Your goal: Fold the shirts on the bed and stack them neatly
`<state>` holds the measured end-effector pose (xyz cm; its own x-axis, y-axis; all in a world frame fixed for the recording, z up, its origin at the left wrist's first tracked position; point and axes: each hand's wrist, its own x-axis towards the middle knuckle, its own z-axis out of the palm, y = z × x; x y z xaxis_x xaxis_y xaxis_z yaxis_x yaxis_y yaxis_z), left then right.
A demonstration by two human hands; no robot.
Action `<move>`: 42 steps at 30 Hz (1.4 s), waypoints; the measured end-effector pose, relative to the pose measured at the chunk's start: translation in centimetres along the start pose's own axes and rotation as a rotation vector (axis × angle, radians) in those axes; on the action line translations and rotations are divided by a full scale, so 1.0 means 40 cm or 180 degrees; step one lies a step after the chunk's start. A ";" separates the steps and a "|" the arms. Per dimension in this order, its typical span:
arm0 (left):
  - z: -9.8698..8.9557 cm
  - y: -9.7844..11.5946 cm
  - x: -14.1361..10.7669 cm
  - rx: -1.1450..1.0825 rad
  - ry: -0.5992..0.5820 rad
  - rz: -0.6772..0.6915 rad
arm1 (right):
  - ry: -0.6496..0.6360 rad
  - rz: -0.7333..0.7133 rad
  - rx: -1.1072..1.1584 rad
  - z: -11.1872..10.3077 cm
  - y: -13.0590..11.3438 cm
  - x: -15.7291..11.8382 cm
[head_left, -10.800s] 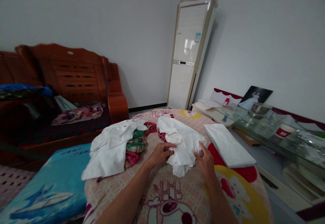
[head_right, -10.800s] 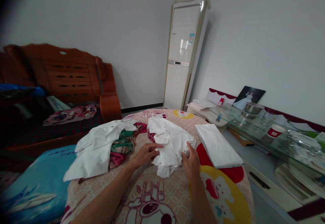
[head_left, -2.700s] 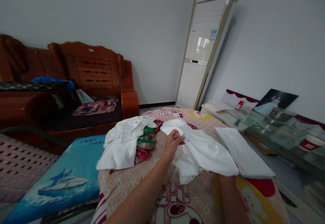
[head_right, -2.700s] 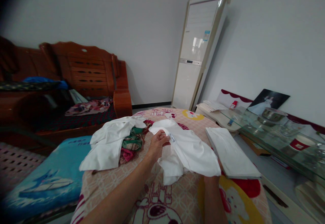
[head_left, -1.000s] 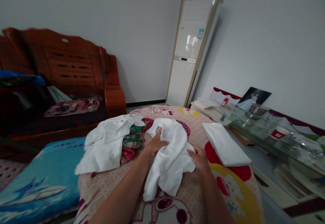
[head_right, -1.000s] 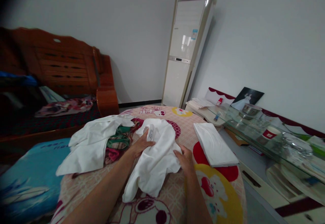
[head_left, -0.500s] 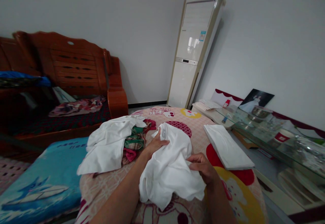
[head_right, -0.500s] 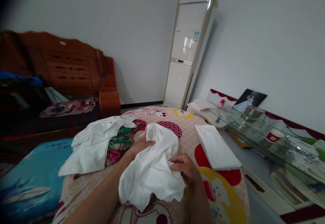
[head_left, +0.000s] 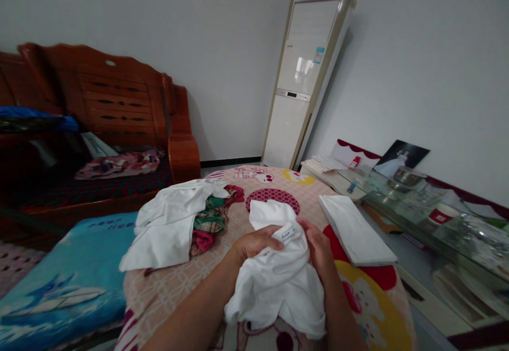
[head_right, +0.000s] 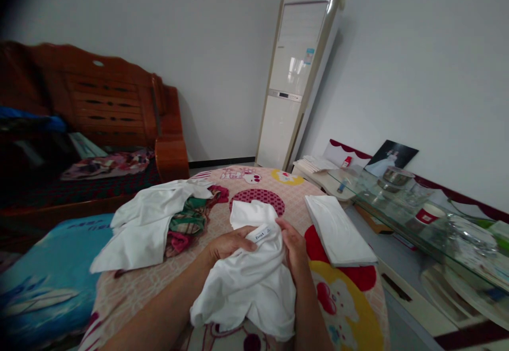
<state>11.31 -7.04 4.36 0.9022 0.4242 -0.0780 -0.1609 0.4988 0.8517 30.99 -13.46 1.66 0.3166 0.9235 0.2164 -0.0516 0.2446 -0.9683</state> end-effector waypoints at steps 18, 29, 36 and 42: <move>-0.028 0.033 -0.005 0.0472 -0.0169 0.0212 | 0.2013 -0.0258 -0.0610 -0.068 0.045 0.012; -0.069 0.056 -0.038 -0.0155 0.0185 0.0953 | 0.2571 -0.0754 -0.1296 -0.090 0.026 0.006; -0.108 0.070 -0.060 -0.0621 0.1060 0.1498 | 0.1976 -0.1019 -0.1291 -0.030 -0.009 -0.011; -0.133 0.082 -0.065 -0.0531 0.1248 0.1412 | 0.1797 -0.0997 -0.1324 -0.015 -0.017 -0.021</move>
<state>6.29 -2.49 4.61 0.5256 0.8491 0.0533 -0.5763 0.3092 0.7565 31.32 -14.60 2.07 0.6991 0.5112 0.4999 0.4456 0.2354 -0.8638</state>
